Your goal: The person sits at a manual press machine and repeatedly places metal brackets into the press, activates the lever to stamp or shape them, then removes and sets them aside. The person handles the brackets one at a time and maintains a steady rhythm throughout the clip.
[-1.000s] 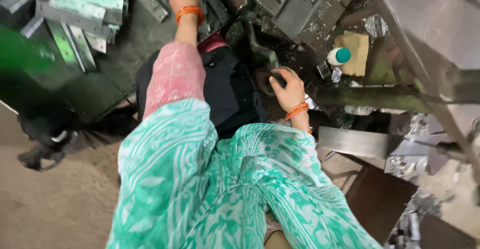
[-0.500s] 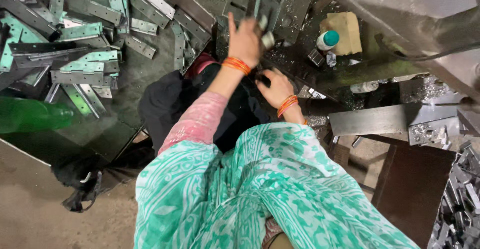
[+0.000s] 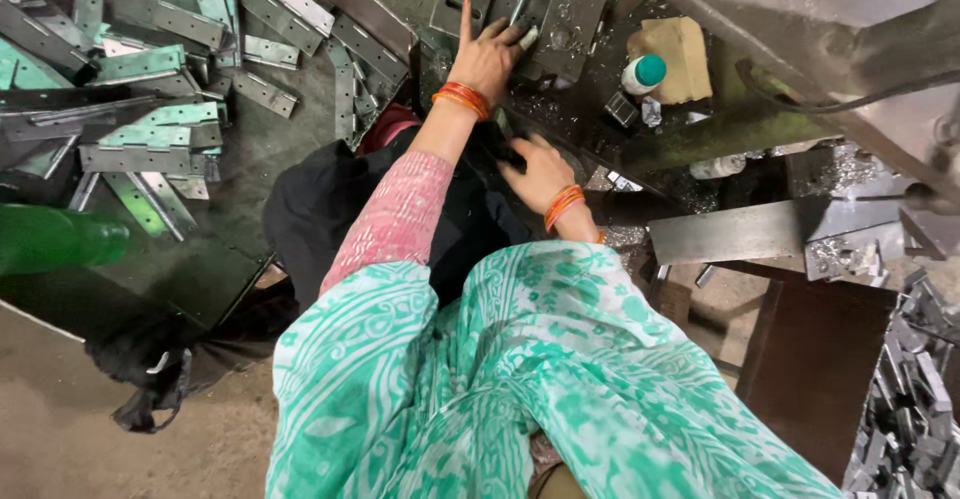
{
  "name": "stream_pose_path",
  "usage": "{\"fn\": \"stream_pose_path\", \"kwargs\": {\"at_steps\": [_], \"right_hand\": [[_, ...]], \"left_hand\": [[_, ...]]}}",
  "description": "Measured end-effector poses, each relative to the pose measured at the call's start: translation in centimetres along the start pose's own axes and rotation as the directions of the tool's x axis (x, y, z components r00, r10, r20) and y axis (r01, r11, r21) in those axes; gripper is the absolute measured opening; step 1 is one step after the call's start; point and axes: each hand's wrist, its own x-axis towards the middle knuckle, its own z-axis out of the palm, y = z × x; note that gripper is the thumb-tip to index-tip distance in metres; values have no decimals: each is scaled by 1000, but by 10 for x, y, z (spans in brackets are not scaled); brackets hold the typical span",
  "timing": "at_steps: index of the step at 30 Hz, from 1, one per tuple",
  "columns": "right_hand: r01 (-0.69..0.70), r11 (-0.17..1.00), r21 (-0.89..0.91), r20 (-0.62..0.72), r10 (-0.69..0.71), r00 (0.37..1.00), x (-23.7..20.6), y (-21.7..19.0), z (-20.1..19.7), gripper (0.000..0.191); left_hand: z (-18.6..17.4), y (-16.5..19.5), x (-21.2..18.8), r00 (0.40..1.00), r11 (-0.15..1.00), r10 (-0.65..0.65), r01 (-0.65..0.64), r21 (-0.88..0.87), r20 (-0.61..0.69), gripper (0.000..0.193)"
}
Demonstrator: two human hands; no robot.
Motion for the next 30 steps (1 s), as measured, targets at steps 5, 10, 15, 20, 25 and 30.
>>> {"fn": "stream_pose_path", "kwargs": {"at_steps": [5, 10, 15, 20, 25, 30], "right_hand": [[-168, 984, 61, 66, 164, 984, -33, 14, 56, 39], [-65, 990, 123, -43, 71, 997, -50, 18, 92, 36], [-140, 979, 148, 27, 137, 990, -28, 21, 65, 35], [-50, 998, 43, 49, 48, 998, -9, 29, 33, 36], [8, 999, 51, -151, 0, 989, -34, 17, 70, 35], [-41, 972, 230, -26, 49, 998, -49, 19, 92, 26]], "left_hand": [[3, 1, 6, 999, 1000, 2, -2, -14, -33, 79], [8, 7, -7, 992, 998, -46, 50, 35, -119, 70], [2, 20, -24, 939, 960, -255, 274, 52, -232, 41], [-3, 23, 5, 937, 935, -317, 335, 119, -148, 37], [6, 16, 30, 920, 927, -330, 358, 114, -211, 42], [10, 15, 17, 909, 939, -301, 336, 78, -288, 45]]}}
